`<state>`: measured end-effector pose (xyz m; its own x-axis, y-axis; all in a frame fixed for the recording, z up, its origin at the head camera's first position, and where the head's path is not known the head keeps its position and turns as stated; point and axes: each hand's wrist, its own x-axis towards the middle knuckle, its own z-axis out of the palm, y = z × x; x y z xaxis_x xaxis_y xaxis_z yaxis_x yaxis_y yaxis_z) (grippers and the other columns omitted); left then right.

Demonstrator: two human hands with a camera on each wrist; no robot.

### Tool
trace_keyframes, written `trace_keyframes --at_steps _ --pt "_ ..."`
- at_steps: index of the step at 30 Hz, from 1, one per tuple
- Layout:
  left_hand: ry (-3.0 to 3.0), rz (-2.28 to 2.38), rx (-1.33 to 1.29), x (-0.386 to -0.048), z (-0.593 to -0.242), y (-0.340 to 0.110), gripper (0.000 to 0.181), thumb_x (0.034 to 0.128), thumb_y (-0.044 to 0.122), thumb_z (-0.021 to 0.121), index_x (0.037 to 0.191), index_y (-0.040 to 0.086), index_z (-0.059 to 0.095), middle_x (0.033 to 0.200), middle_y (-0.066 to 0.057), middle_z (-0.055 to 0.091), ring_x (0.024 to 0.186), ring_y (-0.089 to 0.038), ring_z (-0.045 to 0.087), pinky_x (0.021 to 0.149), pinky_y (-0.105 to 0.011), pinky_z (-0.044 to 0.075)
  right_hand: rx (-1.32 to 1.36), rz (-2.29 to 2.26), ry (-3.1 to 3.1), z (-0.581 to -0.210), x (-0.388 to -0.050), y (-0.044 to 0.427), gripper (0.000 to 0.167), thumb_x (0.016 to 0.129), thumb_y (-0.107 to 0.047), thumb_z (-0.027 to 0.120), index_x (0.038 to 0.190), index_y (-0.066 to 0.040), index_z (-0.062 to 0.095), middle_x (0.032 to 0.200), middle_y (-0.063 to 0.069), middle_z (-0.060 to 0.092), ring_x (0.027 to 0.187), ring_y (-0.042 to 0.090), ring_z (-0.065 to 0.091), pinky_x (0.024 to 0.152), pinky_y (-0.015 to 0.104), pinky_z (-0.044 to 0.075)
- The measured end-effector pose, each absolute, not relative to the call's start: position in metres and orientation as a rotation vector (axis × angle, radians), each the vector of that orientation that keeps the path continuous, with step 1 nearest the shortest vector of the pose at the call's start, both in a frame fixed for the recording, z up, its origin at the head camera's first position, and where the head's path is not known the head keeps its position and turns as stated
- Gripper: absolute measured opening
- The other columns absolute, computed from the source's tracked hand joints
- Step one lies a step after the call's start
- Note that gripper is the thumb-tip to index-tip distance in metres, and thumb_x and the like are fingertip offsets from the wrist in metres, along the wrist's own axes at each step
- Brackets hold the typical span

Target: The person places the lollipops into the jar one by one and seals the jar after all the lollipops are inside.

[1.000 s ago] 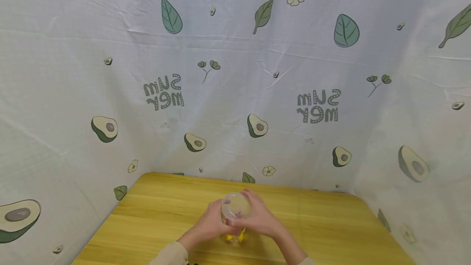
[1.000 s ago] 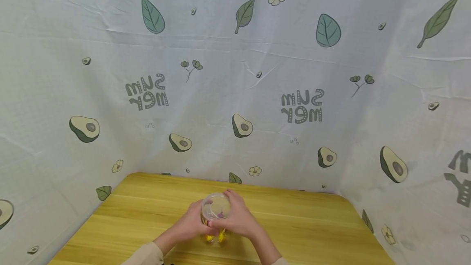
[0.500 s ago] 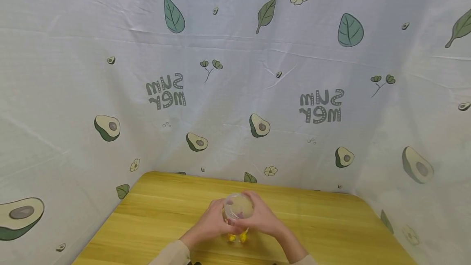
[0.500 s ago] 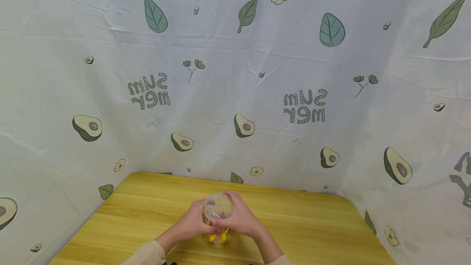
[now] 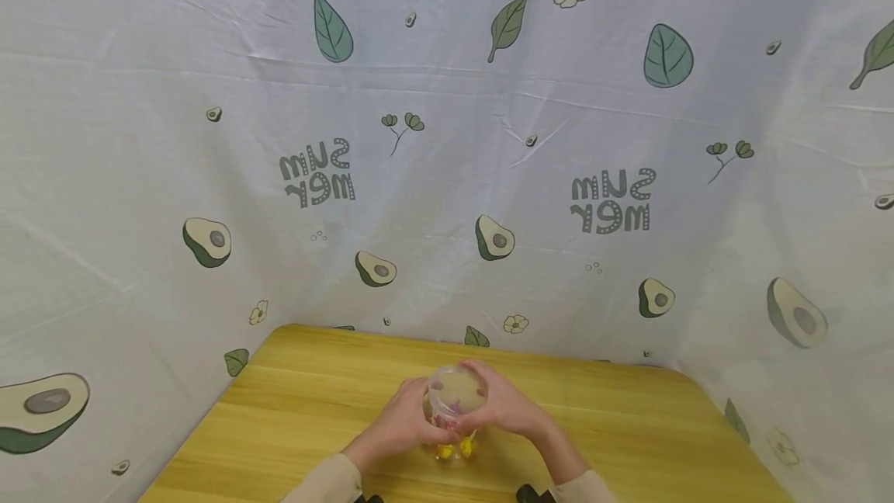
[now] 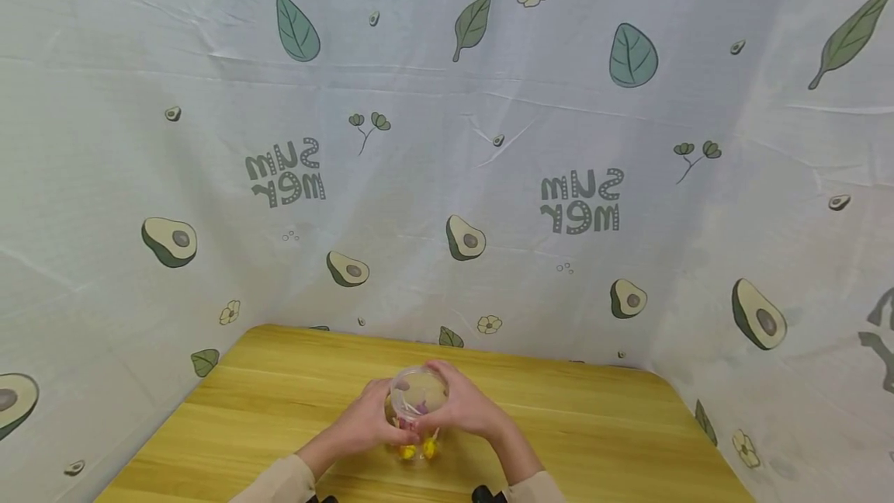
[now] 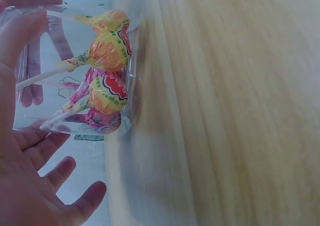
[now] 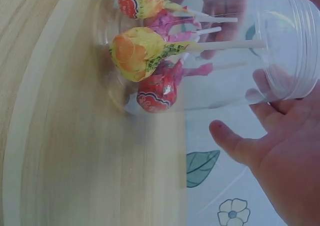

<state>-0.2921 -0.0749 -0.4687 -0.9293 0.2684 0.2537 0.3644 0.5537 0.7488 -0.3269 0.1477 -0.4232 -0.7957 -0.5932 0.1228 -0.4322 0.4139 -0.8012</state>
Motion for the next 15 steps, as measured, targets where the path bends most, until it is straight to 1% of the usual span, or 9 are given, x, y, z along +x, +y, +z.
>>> trace_keyframes --at_steps 6,9,11,15 --pt "-2.687 -1.388 -0.572 -0.2913 -0.4673 -0.0732 0.091 0.0709 0.050 0.088 0.140 0.005 0.050 0.134 -0.011 0.053 0.124 -0.029 0.048 0.104 -0.059 0.042 -0.843 -1.402 2.394 -0.4261 -0.3275 0.1525 0.103 0.071 -0.029 0.088 0.156 -0.012 0.032 0.147 0.016 0.046 0.116 0.031 0.053 0.095 0.048 0.045" --pt "-2.684 -1.420 -0.584 -0.2913 -0.4672 -0.0727 0.093 0.0714 0.047 0.089 0.143 0.006 0.047 0.134 -0.010 0.052 0.124 -0.029 0.046 0.103 -0.060 0.041 -0.835 -1.420 2.366 -0.4267 -0.3279 0.1539 0.104 0.073 -0.030 0.087 0.157 -0.013 0.029 0.150 0.017 0.043 0.120 0.032 0.052 0.097 0.050 0.044" --pt "-2.669 -1.445 -0.600 -0.2913 -0.4670 -0.0727 0.095 0.0708 0.046 0.090 0.146 0.008 0.045 0.137 -0.010 0.052 0.127 -0.030 0.045 0.104 -0.062 0.040 -0.857 -1.421 2.351 -0.4268 -0.3281 0.1547 0.107 0.075 -0.032 0.087 0.159 -0.012 0.024 0.155 0.018 0.037 0.126 0.034 0.049 0.102 0.054 0.042" --pt "-2.647 -1.472 -0.635 -0.2917 -0.4664 -0.0728 0.099 0.0701 0.043 0.091 0.150 0.011 0.043 0.141 -0.010 0.050 0.131 -0.032 0.042 0.105 -0.065 0.037 -0.883 -1.441 2.328 -0.4274 -0.3264 0.1577 0.116 0.078 -0.035 0.086 0.163 -0.012 0.010 0.163 0.019 0.028 0.138 0.039 0.041 0.110 0.063 0.032"
